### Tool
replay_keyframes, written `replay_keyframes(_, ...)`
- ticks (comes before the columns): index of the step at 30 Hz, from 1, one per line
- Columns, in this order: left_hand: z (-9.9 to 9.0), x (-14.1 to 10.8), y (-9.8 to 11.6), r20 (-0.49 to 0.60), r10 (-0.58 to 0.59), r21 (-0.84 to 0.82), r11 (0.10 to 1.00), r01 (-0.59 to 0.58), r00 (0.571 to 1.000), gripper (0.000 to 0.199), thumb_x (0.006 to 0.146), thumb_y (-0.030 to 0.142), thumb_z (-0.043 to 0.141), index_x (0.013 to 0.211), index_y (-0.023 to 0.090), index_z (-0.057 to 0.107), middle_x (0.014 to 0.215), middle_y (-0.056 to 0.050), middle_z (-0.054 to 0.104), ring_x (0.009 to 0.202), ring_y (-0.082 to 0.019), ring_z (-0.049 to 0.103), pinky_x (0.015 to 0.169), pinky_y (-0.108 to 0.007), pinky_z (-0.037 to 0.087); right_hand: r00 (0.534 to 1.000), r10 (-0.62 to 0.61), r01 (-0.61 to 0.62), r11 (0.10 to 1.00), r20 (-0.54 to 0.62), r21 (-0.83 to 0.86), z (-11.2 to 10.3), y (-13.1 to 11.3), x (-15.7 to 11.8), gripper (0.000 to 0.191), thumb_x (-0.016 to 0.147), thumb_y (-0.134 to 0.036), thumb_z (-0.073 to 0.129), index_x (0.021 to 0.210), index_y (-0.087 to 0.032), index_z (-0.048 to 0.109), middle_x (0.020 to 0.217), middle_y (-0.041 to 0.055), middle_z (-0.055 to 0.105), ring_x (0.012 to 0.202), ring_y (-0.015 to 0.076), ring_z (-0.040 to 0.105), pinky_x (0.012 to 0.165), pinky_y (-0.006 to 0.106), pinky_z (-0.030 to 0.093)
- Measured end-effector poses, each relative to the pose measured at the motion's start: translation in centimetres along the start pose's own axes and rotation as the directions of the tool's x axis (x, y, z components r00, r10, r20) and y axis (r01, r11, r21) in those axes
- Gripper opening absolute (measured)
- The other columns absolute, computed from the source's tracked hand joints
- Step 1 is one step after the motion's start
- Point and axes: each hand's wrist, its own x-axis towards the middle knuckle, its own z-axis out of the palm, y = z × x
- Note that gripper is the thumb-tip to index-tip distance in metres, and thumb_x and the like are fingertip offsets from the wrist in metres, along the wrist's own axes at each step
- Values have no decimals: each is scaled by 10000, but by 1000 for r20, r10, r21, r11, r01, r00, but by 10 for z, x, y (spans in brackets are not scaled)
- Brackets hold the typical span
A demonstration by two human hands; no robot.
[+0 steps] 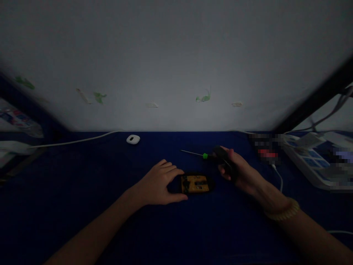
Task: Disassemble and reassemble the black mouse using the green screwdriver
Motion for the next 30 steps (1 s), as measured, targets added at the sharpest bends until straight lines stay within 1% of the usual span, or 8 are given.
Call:
replay_keyframes(3, 0, 0, 0, -9, 6, 7, 1000, -6, 1000, 626, 818, 667, 843, 1211, 200, 705, 962, -42, 742, 853, -252, 678, 933, -460, 471, 999, 3, -1, 999, 36, -49, 3, -4, -8, 994, 457, -563, 1063, 1264, -330, 532, 973, -26, 682, 499, 100, 597, 320, 187, 424)
replay_keyframes(6, 0, 0, 1, -1, 8, 12, 1000, -8, 1000, 629, 817, 650, 855, 1216, 190, 701, 968, -46, 741, 848, -250, 674, 937, -460, 469, 990, 4, 17, 989, 143, -145, 7, -8, -14, 846, 508, -441, 1062, 1175, -308, 559, 969, -29, 662, 504, 75, 548, 319, 171, 426)
replay_keyframes(9, 0, 0, 0, -4, 13, 17, 1000, -13, 1000, 628, 816, 650, 855, 1218, 194, 698, 964, -46, 739, 841, -249, 667, 922, -452, 467, 977, -11, 49, 983, 211, -177, 7, -9, -16, 678, 577, -469, 1027, 1081, -269, 620, 968, -16, 642, 540, 69, 529, 332, 162, 437)
replay_keyframes(16, 1, 0, 0, -1, 23, 12, 1000, -23, 1000, 631, 838, 643, 840, 1243, 181, 698, 953, -48, 734, 850, -254, 671, 888, -433, 460, 943, -35, 149, 934, 332, -326, 1, -2, -16, 689, 597, -382, 1029, 1150, -283, 630, 1043, 3, 684, 614, 103, 587, 414, 198, 501)
replay_keyframes(21, -1, -1, 1, 2, 16, 10, 1000, -16, 1000, 643, 835, 665, 830, 1247, 188, 703, 939, -45, 738, 845, -251, 675, 924, -447, 455, 864, -280, 487, 679, 419, -550, 8, 2, -20, 608, 730, -385, 963, 1256, -261, 685, 1147, 62, 733, 1005, 249, 720, 838, 373, 636)
replay_keyframes(24, 0, -2, 2, 2, 26, 5, 1000, -26, 1000, 640, 837, 677, 819, 1239, 192, 706, 935, -41, 736, 834, -250, 674, 906, -444, 454, 772, -410, 634, 457, 485, -623, 10, 8, -19, 641, 764, -396, 933, 1342, -277, 684, 1198, 85, 752, 1045, 285, 739, 903, 439, 631)
replay_keyframes(27, 2, -2, 5, -5, 41, 0, 999, -41, 999, 635, 841, 697, 796, 1229, 203, 703, 926, -39, 735, 817, -247, 670, 877, -438, 455, 692, -444, 716, 322, 569, -620, 8, 14, -19, 619, 788, -379, 914, 1354, -294, 680, 1269, 96, 767, 1130, 311, 752, 985, 477, 624)
replay_keyframes(30, 4, -2, 9, -16, 60, 10, 998, -60, 998, 610, 844, 698, 786, 1181, 197, 703, 901, -41, 733, 798, -245, 663, 859, -437, 452, 635, -403, 769, 258, 658, -585, 8, 19, -22, 617, 814, -362, 895, 1390, -302, 682, 1352, 100, 743, 1208, 313, 741, 1050, 489, 611)
